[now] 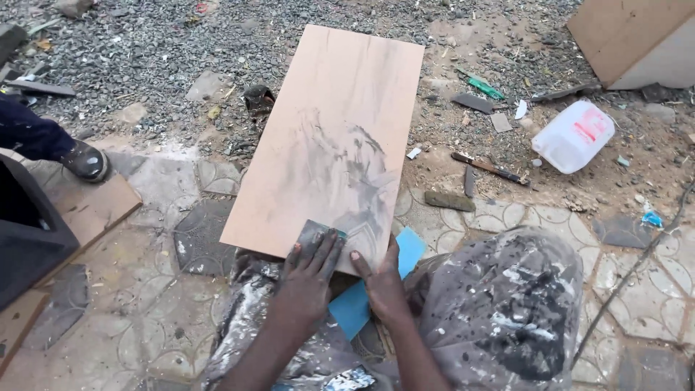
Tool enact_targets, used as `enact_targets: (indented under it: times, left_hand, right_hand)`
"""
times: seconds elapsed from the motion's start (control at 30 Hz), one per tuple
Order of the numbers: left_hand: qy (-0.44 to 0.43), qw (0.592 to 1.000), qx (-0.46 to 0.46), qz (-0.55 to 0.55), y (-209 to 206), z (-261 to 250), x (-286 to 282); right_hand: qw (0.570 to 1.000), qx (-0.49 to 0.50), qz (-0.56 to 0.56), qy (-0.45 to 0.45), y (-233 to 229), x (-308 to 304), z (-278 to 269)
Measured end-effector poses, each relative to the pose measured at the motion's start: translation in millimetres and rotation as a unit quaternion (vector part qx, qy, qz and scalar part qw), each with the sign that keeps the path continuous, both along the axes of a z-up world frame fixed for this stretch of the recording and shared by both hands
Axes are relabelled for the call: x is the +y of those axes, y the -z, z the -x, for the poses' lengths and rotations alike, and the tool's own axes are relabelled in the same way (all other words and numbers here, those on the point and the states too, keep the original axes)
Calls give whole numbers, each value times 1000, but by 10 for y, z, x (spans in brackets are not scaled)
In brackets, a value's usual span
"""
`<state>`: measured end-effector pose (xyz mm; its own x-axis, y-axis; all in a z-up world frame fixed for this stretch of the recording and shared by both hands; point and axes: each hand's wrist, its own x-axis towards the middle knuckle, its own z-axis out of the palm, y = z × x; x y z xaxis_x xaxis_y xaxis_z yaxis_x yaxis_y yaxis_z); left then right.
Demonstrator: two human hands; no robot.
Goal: Manual sanding of a wooden board using sandpaper to smooth the surface in a workshop environment.
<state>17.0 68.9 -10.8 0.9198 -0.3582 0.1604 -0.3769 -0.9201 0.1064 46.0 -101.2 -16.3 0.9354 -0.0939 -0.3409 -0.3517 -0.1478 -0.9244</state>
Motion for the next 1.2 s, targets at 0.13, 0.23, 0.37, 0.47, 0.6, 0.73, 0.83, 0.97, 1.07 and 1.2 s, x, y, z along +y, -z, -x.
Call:
enact_targets:
  times: [0.13,0.23,0.37,0.47,0.6,0.73,0.83,0.97,1.07,1.2]
  left_hand:
    - [1,1000,-17,3,56,-22,59]
    - [21,998,-42,-51,86,-68,90]
    - [19,988,-121,-91,104,-56,13]
    - [83,988,44,-121,-453,169,-136]
    - [89,994,-51,-25,-74,138,-254]
    - [4,1000,-11,-12,-103,101,-522]
    - [4,999,-44,-23,-56,220,-418]
    - [25,996,-79,-20,-184,23,-484]
    - [28,999,-24,7,-106,131,-505]
    - [48,994,-41,-88,18,427,-431]
  right_hand:
    - [993,89,43,-71,-268,-106,76]
    - [984,109,-143,-2,-140,-215,103]
    - [966,71,-242,61,138,-289,47]
    - [971,80,-217,62,104,-252,56]
    - [963,140,-210,96,56,-203,30]
    - [962,122,-218,108,232,-267,52]
    - [969,87,-218,80,296,-234,-43]
    - [982,37,-171,72,201,-198,-3]
    - [972,30,-219,82,307,-221,44]
    - [945,97,-290,117,394,-219,-21]
